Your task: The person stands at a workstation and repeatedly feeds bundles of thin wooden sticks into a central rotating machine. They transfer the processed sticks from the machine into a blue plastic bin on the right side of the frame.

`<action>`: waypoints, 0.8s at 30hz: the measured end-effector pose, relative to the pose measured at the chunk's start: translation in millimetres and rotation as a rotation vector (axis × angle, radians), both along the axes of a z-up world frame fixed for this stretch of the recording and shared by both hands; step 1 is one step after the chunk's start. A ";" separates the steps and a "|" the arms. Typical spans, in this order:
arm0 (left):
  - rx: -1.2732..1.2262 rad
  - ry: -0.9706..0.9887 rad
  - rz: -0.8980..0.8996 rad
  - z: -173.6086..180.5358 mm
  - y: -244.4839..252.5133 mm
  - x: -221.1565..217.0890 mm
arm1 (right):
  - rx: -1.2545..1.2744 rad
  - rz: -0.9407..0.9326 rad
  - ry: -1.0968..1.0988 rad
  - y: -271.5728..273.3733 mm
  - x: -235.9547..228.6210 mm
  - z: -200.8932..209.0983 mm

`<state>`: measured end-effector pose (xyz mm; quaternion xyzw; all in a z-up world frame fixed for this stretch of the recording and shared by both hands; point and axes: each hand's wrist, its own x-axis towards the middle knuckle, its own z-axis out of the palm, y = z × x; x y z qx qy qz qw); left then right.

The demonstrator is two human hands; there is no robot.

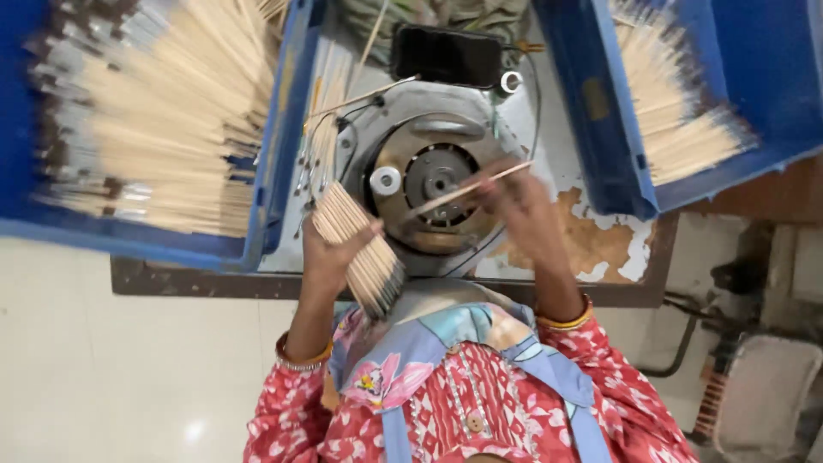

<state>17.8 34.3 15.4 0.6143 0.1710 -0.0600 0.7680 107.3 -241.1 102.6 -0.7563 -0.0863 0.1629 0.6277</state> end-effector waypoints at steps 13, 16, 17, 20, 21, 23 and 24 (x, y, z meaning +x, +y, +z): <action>-0.531 0.183 0.080 -38.3 8.4 -12.7 | -0.711 0.073 -0.561 25.9 0.0 -46.8; -0.440 0.161 0.057 -44.3 7.0 -21.6 | -0.711 0.074 -0.575 28.1 0.5 -43.8; -0.393 0.143 0.036 -48.1 5.1 -21.2 | -0.667 0.104 -0.579 26.8 2.4 -46.4; -0.325 0.126 0.017 -36.6 -3.2 -15.0 | -0.450 0.057 -0.447 5.0 -14.2 -64.7; -0.296 0.125 0.035 -28.1 -2.3 -10.1 | -0.266 -0.001 -0.308 0.2 -14.4 -73.8; -0.093 -0.096 -0.023 -11.1 -5.6 -2.8 | -0.293 -0.060 -0.182 24.5 -27.7 -24.4; 0.116 -0.290 -0.117 -2.4 -5.5 -4.2 | -0.339 -0.149 -0.041 36.6 -39.0 0.7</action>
